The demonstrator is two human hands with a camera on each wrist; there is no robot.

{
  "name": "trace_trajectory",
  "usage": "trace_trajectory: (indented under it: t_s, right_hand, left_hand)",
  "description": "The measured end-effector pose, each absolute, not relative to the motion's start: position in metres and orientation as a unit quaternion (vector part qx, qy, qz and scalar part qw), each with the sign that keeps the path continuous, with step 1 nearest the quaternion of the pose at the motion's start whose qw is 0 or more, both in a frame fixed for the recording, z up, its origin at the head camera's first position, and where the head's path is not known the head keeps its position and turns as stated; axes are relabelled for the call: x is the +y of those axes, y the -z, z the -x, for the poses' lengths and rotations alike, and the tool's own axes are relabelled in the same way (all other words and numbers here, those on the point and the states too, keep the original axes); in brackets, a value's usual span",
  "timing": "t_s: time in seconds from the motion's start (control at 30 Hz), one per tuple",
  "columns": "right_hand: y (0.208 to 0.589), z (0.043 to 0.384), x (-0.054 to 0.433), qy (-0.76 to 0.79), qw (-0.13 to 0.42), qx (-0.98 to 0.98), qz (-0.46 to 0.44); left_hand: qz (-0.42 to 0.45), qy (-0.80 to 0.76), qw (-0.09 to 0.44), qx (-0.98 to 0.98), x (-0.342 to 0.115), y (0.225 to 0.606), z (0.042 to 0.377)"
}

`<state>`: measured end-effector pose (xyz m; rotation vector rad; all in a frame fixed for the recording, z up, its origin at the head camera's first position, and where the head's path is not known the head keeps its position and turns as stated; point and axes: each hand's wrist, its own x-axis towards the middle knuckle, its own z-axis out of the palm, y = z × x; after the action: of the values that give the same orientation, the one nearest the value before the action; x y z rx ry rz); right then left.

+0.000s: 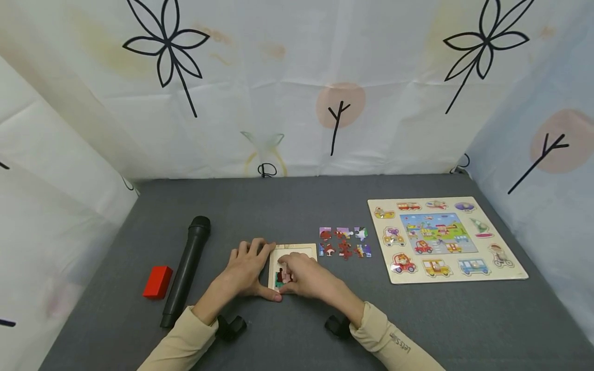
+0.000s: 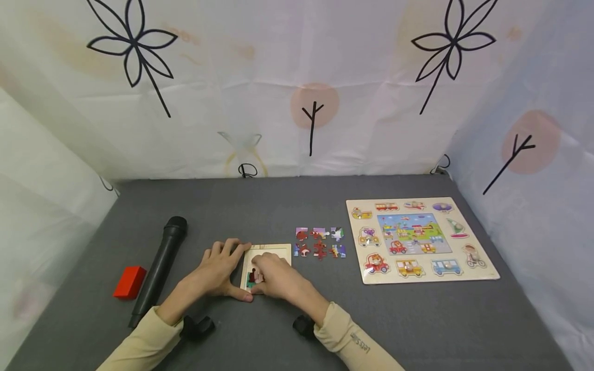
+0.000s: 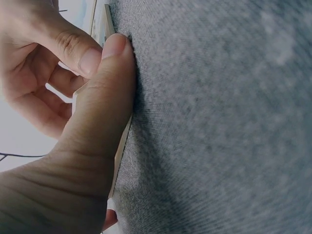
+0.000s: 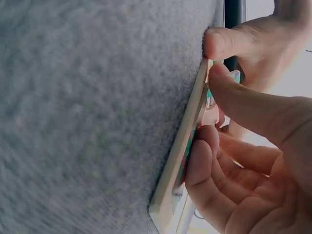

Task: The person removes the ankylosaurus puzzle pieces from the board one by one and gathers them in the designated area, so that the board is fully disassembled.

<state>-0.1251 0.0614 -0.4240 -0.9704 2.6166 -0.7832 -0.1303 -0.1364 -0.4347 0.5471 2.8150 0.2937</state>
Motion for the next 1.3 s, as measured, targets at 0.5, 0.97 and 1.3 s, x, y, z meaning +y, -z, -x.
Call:
trace_trajectory:
  t_s: [0.5,0.97,1.3]
  right_hand:
    - [0.4271,0.1252,0.0599,0.290,0.111,0.885,0.347]
    - [0.4278,0.1286,0.0598,0.291,0.118,0.871,0.377]
    - [0.4254,0.1270,0.0569,0.271,0.130,0.877,0.374]
  left_hand:
    - [-0.191,-0.103,0.126,0.968,-0.1366,0.4355,0.1304]
    - [-0.193,-0.112,0.124,0.967,-0.1375,0.4340,0.1298]
    - [-0.195,-0.110,0.120,0.967,-0.1377,0.4343,0.1290]
